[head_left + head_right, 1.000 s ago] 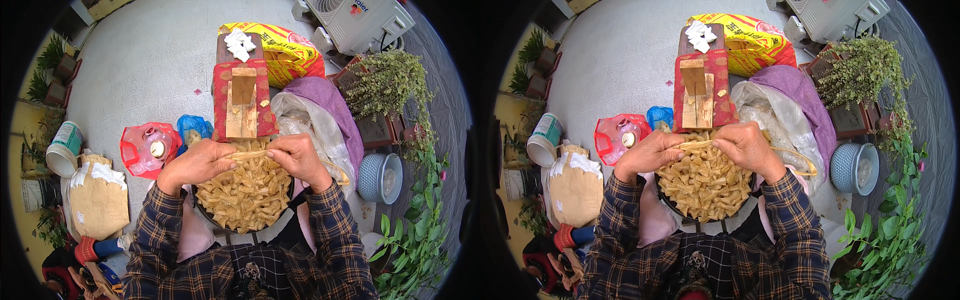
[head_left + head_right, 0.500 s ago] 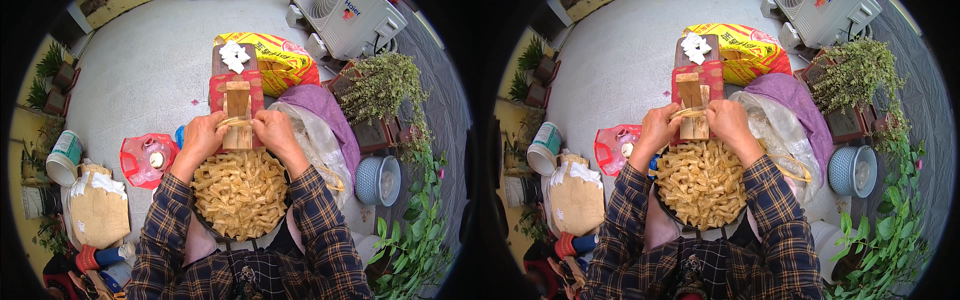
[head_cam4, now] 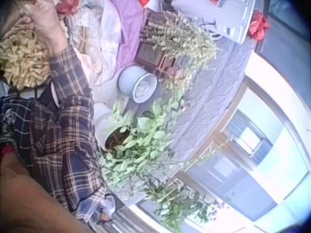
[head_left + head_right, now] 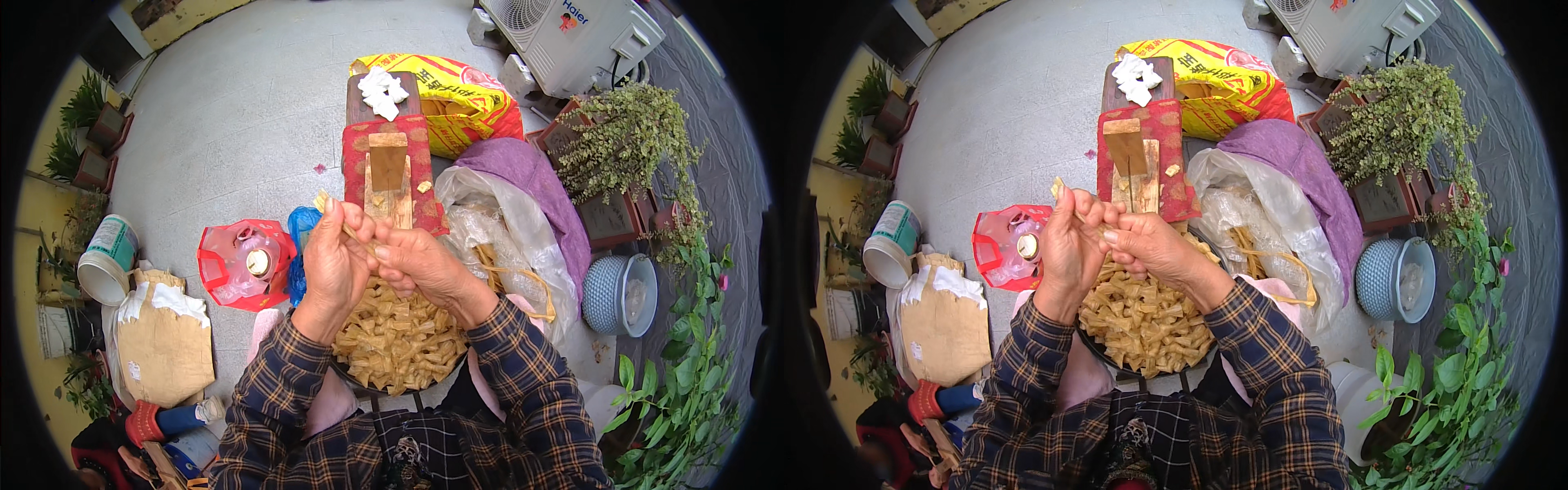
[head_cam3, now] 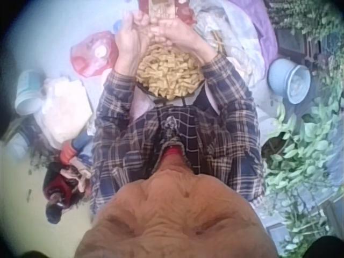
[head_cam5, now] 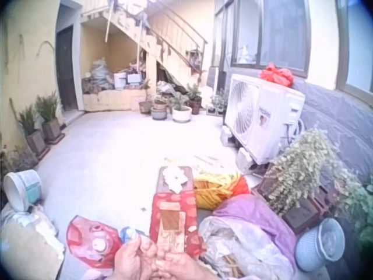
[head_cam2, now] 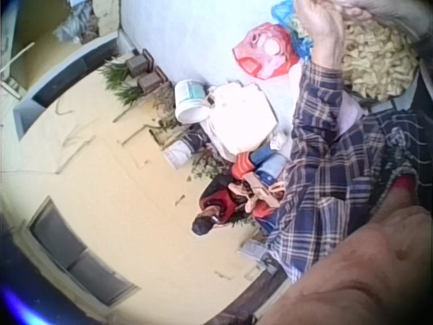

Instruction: The person tears dried vegetable strips by hand into smaller pieces and places them into a large pot. The person then pours the contents into a sack and shakes the pot to empty it.

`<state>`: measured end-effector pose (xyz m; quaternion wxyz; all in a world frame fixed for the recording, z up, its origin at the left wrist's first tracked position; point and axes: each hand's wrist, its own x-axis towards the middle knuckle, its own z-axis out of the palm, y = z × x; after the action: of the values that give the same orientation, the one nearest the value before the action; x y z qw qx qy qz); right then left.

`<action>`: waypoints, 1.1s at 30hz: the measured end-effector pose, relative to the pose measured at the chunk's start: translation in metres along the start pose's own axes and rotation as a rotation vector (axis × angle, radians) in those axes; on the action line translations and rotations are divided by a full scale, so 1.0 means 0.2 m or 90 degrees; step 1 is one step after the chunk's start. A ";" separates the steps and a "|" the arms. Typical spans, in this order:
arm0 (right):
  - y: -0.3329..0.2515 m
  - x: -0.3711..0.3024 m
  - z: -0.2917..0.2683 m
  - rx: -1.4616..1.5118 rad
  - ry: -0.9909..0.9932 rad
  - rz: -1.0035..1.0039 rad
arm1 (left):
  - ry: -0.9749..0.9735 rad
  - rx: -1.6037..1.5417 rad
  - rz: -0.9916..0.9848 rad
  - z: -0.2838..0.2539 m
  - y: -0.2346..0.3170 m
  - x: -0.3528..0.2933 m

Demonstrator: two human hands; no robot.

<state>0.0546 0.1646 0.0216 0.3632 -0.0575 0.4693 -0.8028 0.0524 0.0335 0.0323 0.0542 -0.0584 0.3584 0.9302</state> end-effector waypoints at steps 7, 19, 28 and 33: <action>-0.07 -0.09 0.01 0.115 -0.053 -0.003 | -0.014 0.232 0.393 -0.10 0.23 0.04; 0.05 -0.02 0.01 -0.393 0.224 -0.307 | -0.138 0.544 0.020 -0.11 0.01 -0.04; -0.08 -0.08 -0.10 -0.015 -0.034 0.107 | -0.293 0.791 0.513 -0.11 0.01 -0.03; -0.13 -0.10 -0.04 -0.195 0.090 -0.082 | -0.175 0.643 0.241 -0.12 -0.02 -0.02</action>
<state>0.0513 0.1897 0.0437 0.2637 -0.0855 0.6060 -0.7456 0.0590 0.0197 0.0125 -0.0462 0.1620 0.7538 0.6351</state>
